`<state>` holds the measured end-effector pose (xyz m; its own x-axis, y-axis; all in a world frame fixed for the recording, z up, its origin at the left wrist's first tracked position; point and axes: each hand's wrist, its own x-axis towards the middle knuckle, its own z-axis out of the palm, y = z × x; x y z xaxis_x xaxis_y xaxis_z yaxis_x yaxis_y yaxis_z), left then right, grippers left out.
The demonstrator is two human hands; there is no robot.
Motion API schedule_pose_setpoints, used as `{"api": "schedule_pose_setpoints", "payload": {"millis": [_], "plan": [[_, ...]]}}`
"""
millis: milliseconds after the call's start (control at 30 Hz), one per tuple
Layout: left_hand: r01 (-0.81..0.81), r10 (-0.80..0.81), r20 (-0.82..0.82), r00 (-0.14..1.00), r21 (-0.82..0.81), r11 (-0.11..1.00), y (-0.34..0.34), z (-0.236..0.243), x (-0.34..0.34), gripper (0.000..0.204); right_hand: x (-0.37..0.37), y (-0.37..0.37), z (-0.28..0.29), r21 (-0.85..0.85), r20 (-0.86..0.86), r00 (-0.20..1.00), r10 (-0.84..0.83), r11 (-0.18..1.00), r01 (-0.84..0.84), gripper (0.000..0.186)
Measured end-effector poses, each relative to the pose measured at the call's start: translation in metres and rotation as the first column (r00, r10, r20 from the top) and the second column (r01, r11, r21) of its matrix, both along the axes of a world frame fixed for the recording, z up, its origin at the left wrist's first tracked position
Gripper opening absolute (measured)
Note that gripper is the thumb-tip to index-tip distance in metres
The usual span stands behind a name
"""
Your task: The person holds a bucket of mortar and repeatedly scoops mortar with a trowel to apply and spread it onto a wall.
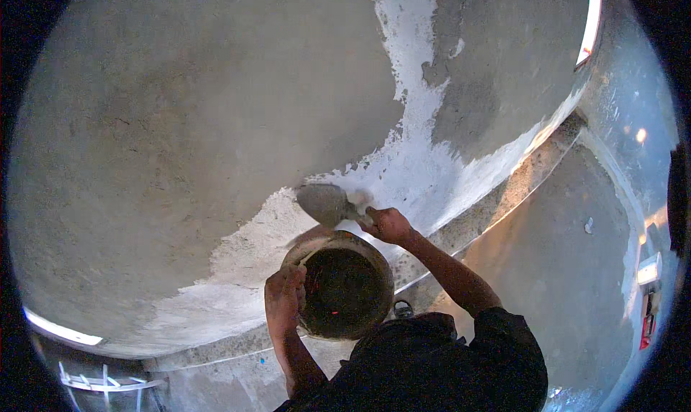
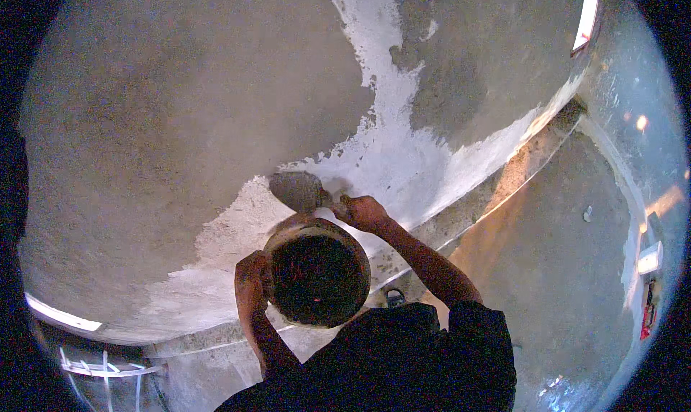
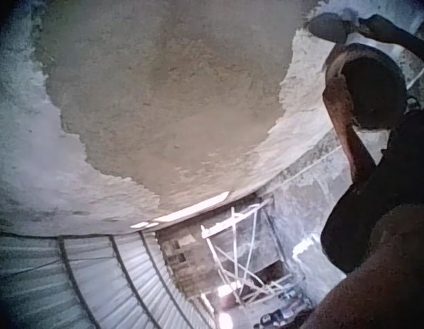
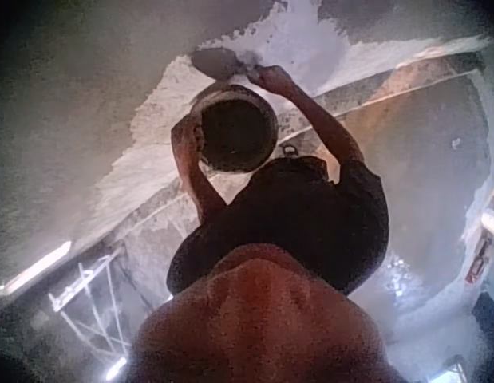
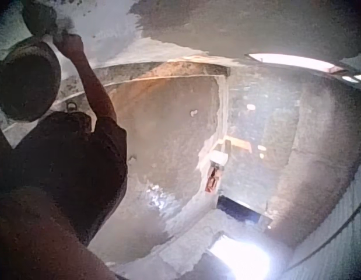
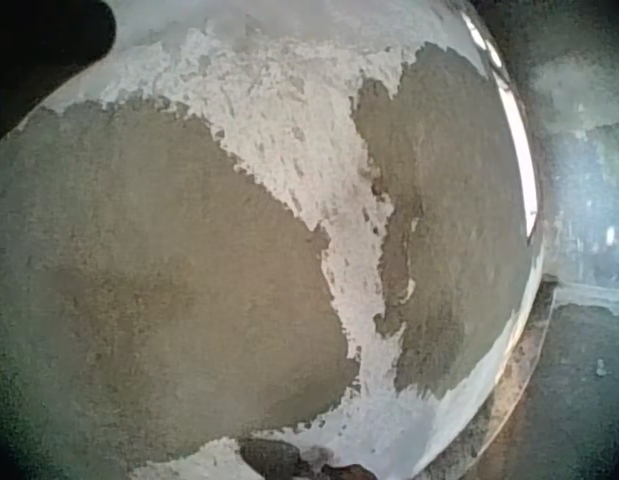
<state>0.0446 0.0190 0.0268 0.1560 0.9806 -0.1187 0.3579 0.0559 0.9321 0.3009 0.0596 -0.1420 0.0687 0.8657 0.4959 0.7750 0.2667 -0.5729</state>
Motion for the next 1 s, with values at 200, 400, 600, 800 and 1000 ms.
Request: {"api": "schedule_pose_setpoints", "payload": {"millis": [200, 400, 600, 800, 1000], "plan": [[-0.009, 0.010, 0.004, 1.000, -0.046, 0.999, -0.007, 0.008, -0.004, 0.022, 0.029, -0.001, 0.013, 0.009, -0.220, 0.965, -0.144, 0.989, 0.150, 0.032], [-0.037, 0.043, 0.066, 0.997, -0.089, 0.995, -0.006, 0.011, -0.005, 0.021, 0.032, 0.003, 0.041, 0.108, -0.323, 0.884, -0.339, 0.914, 0.390, 0.029], [0.009, -0.009, -0.003, 1.000, 0.016, 1.000, -0.003, 0.007, -0.009, 0.021, 0.016, 0.006, 0.040, 0.079, -0.200, 0.933, -0.300, 0.944, 0.321, 0.031], [-0.043, 0.044, 0.018, 0.999, -0.048, 0.998, -0.006, 0.007, -0.012, 0.023, 0.029, 0.003, 0.034, 0.021, -0.323, 0.844, -0.429, 0.888, 0.459, 0.035], [0.008, -0.012, -0.063, 0.998, -0.063, 0.998, -0.004, 0.012, -0.011, 0.026, 0.085, 0.005, 0.000, 0.122, -0.636, 0.705, -0.312, 0.862, 0.492, 0.044]]}}
